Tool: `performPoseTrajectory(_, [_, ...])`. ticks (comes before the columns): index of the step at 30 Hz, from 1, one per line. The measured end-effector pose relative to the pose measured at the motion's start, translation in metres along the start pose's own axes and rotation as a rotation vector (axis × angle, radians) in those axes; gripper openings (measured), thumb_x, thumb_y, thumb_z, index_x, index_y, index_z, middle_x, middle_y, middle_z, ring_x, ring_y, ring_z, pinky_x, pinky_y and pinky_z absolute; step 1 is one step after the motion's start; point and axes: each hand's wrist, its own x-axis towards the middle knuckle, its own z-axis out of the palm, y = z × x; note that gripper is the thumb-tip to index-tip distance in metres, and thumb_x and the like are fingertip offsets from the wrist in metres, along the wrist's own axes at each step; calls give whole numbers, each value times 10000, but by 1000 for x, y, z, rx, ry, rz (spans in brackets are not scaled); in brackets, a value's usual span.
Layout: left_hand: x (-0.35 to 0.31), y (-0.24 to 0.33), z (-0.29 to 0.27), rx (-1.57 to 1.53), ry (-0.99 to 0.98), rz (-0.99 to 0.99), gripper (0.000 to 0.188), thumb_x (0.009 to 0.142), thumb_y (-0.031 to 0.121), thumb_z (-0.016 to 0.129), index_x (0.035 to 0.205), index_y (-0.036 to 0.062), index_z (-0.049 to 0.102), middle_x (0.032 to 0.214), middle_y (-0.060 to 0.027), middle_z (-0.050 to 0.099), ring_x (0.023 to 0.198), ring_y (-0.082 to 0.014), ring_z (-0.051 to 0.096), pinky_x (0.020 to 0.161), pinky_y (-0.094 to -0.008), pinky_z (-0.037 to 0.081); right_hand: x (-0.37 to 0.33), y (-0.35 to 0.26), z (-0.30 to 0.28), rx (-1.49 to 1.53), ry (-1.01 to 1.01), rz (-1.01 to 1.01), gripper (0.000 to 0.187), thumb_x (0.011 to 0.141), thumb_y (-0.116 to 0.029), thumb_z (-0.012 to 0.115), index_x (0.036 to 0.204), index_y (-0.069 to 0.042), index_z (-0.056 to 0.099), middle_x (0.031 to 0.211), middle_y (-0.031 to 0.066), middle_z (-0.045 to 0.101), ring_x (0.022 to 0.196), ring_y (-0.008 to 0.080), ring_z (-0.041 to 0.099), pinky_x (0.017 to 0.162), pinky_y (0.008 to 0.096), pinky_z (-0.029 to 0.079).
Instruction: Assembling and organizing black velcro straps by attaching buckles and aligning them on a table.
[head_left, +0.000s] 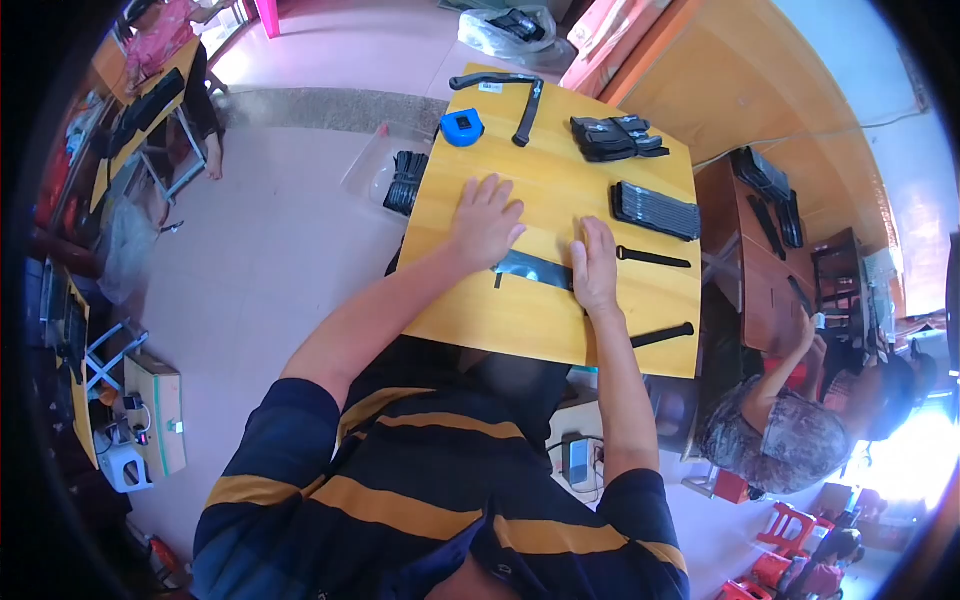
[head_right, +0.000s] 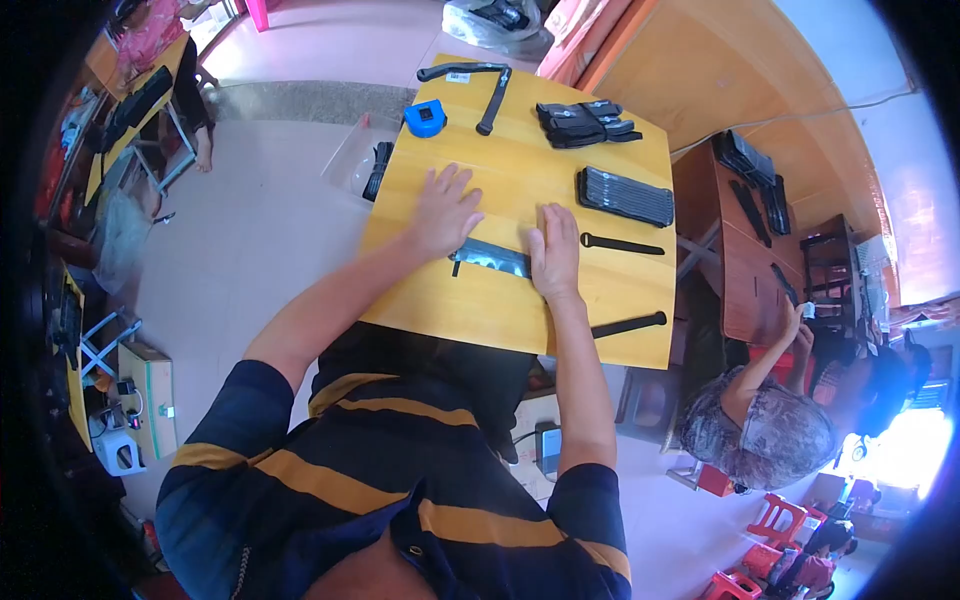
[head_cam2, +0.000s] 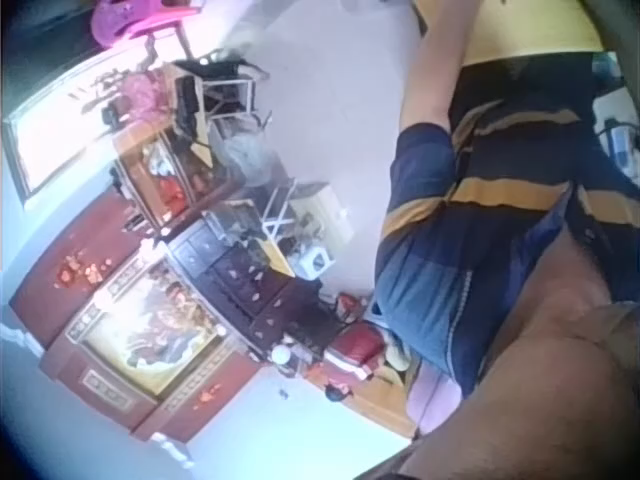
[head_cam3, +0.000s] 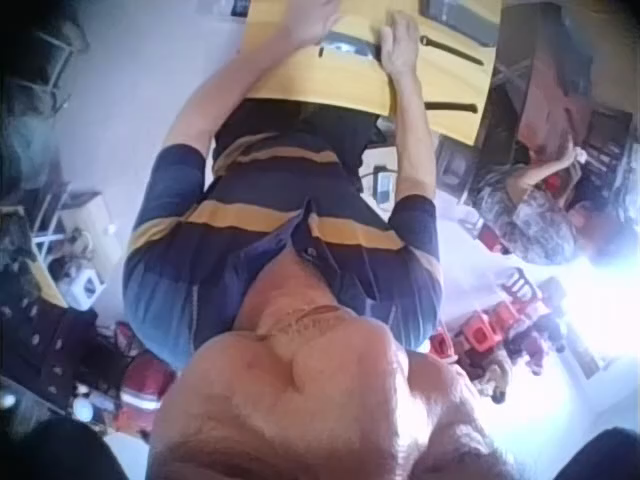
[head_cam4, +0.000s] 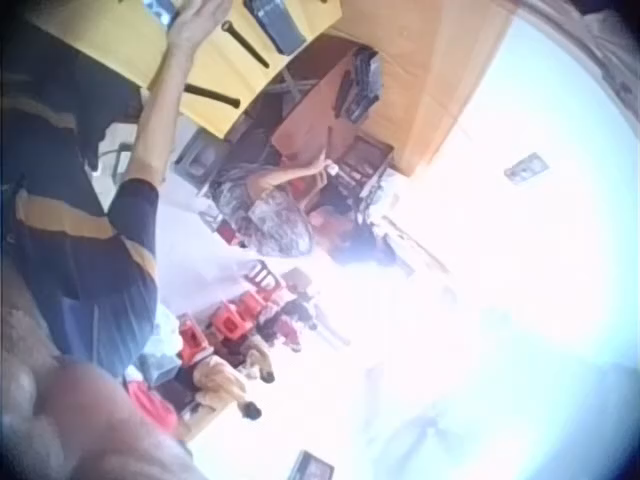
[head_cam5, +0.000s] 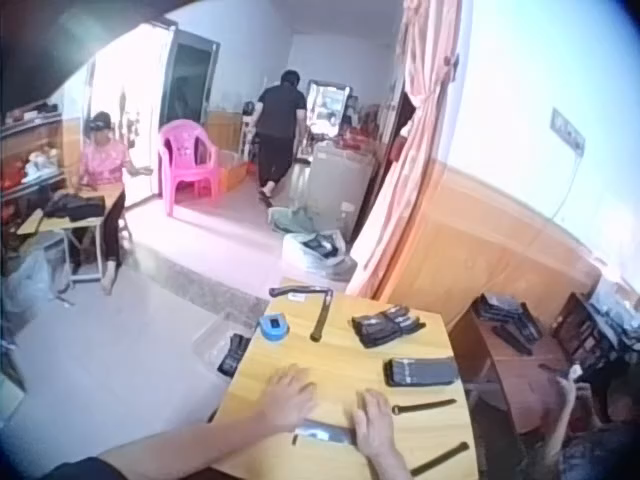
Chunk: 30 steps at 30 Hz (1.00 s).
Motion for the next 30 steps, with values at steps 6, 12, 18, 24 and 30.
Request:
performPoseTrajectory(6, [-34, -16, -40, -59, 74, -102, 401, 906, 323, 671, 1239, 103, 629, 1413, -168, 507, 1371, -375, 410, 1134, -571, 282, -46, -3, -46, -52, 165, 43, 440, 1011, -232, 469, 1381, 4, 496, 1408, 258, 496, 1343, 431, 435, 1157, 481, 324])
performPoseTrajectory(12, [-70, 7, -87, -329, 137, -92, 400, 893, 260, 682, 1231, 56, 616, 1348, -186, 526, 1313, -387, 450, 1116, -532, 318, -89, 3, -83, -39, 329, 235, 443, 1063, -282, 422, 1396, 4, 484, 1424, 237, 496, 1357, 407, 434, 1159, 465, 311])
performPoseTrajectory(18, [-94, 48, -101, -427, 91, -58, 393, 866, 187, 694, 1219, 34, 614, 1333, -204, 530, 1290, -413, 466, 1111, -520, 338, -49, -32, -65, -131, 277, 141, 435, 1005, -197, 510, 1379, 22, 476, 1428, 252, 466, 1378, 416, 390, 1171, 488, 291])
performPoseTrajectory(24, [-121, 52, -107, -451, 76, -66, 391, 849, 156, 703, 1207, 27, 618, 1321, -210, 527, 1291, -422, 461, 1113, -517, 348, 1, -49, -10, -171, 136, -13, 497, 993, -275, 564, 1391, 11, 480, 1422, 272, 467, 1382, 461, 365, 1164, 524, 280])
performPoseTrajectory(30, [-135, 41, -103, -456, 79, -145, 367, 831, 147, 714, 1170, 32, 632, 1292, -203, 534, 1273, -408, 470, 1099, -503, 368, -2, -26, 14, -85, 66, 37, 510, 1023, -339, 504, 1393, 11, 474, 1426, 267, 468, 1372, 446, 387, 1168, 497, 285])
